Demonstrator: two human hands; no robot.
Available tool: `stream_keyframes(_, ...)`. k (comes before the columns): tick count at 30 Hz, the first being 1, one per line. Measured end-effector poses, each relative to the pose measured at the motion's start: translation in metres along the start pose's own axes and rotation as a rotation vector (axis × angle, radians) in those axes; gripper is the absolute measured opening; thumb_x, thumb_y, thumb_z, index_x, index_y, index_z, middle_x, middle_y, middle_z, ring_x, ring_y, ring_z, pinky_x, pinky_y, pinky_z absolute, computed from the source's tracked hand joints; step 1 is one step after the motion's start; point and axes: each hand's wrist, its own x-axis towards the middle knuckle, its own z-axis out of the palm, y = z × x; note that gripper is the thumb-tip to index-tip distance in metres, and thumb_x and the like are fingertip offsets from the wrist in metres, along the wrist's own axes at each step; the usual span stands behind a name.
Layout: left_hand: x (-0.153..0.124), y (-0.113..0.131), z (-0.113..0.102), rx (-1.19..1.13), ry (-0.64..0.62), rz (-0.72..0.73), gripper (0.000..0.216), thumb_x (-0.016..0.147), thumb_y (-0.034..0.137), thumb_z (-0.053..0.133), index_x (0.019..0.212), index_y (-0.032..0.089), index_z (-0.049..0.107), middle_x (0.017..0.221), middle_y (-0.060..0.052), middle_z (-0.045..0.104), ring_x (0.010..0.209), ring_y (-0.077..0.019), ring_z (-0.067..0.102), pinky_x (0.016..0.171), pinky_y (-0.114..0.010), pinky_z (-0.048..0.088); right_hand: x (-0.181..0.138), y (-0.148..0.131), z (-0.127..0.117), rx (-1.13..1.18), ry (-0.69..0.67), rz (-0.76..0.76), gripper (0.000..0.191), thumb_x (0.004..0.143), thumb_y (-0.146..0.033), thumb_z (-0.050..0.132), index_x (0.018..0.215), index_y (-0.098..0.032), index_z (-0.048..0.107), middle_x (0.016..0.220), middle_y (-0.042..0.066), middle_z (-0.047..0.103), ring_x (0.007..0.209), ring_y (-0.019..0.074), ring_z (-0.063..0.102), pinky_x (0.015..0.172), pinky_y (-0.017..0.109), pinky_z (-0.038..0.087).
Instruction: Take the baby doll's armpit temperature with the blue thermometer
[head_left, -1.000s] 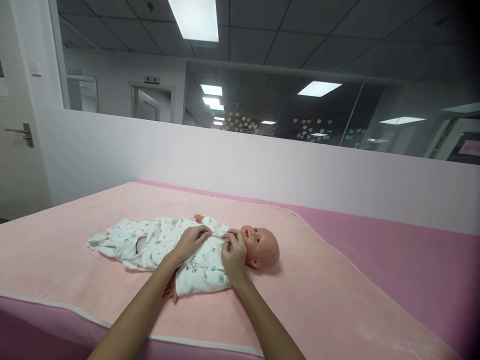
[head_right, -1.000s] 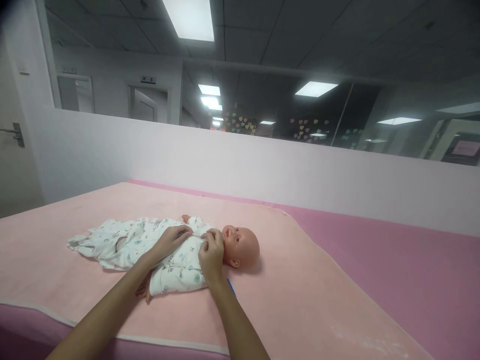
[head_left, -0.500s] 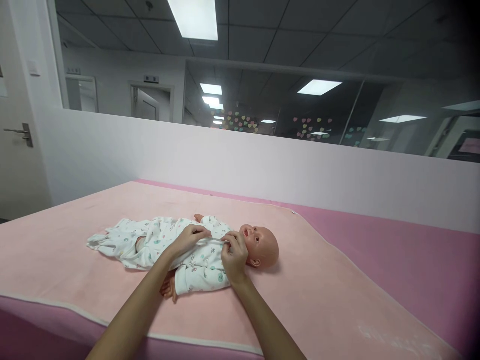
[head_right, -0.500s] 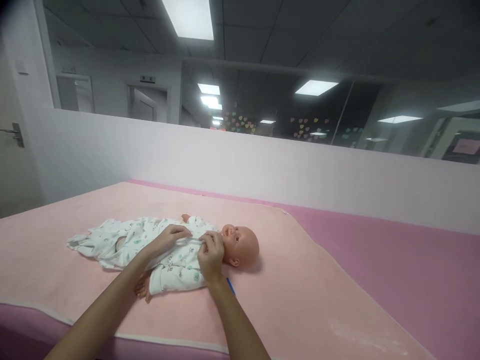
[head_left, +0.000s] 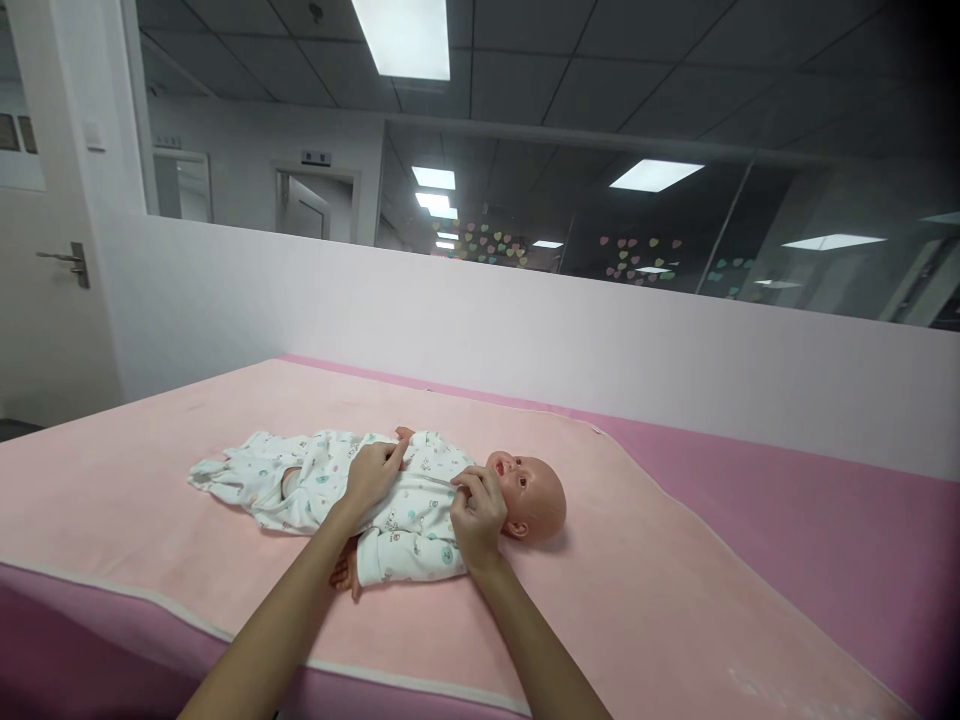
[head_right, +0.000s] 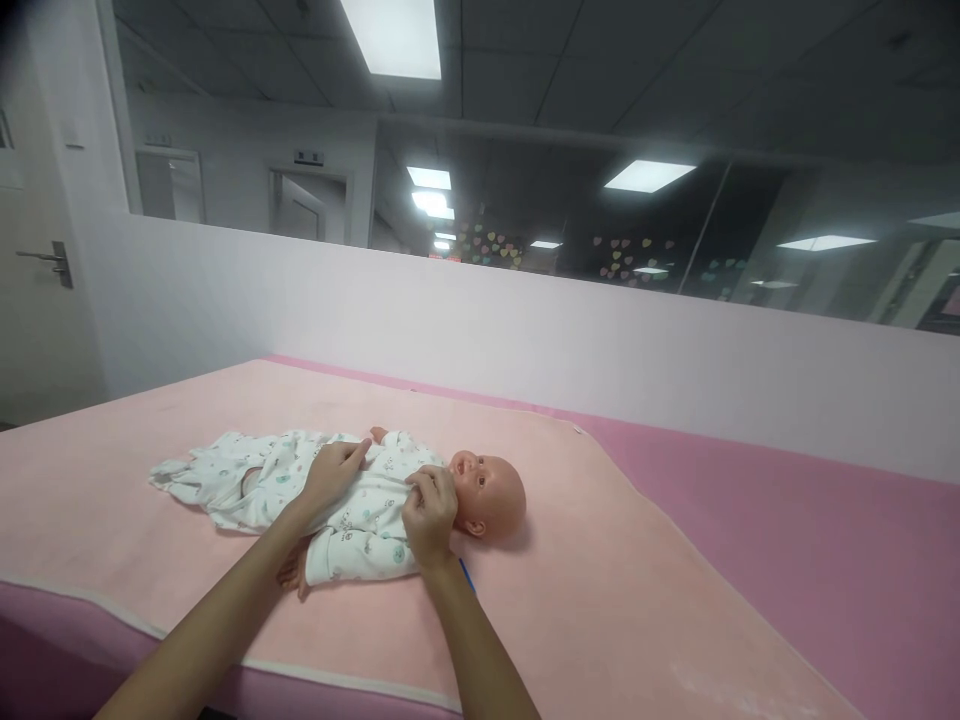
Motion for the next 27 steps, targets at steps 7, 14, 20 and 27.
stream_keyframes(7,0.002,-0.006,-0.02,-0.079,-0.309,-0.021,0.047,0.074,0.05,0.047,0.043,0.016,0.047,0.042,0.003,0.033,0.043,-0.009,0.029,0.047,-0.024,0.02,0.001,0.0,0.0,0.021,0.023,-0.008,0.028,0.068,0.003,0.038,0.064,-0.018,0.055,0.068,0.001,0.051,0.067,0.012,0.049,0.059,0.025,0.043)
stream_keyframes(14,-0.003,-0.014,-0.054,-0.393,-0.635,-0.061,0.028,0.063,0.04,0.064,0.073,0.014,0.062,0.068,-0.001,0.055,0.062,-0.0118,0.045,0.055,-0.022,0.033,0.0,0.0,0.003,0.024,0.002,-0.01,0.029,0.067,0.006,0.037,0.064,-0.018,0.053,0.066,0.0,0.051,0.065,0.0119,0.047,0.057,0.024,0.04)
stream_keyframes(20,-0.007,-0.013,-0.051,-0.432,-0.525,-0.135,0.027,0.062,0.04,0.065,0.071,0.015,0.059,0.063,0.001,0.052,0.057,-0.0094,0.043,0.05,-0.02,0.031,-0.002,0.0,0.003,0.035,-0.014,-0.01,0.028,0.066,0.006,0.037,0.062,-0.018,0.052,0.066,0.0,0.05,0.065,0.0116,0.046,0.057,0.024,0.04)
stream_keyframes(27,-0.007,-0.015,-0.05,-0.501,-0.541,-0.133,0.025,0.065,0.037,0.064,0.073,0.014,0.061,0.06,0.002,0.053,0.054,-0.0078,0.043,0.048,-0.019,0.03,-0.003,0.002,0.004,0.027,-0.056,-0.007,0.028,0.066,0.006,0.037,0.064,-0.018,0.051,0.065,0.0,0.05,0.065,0.0122,0.046,0.058,0.025,0.039)
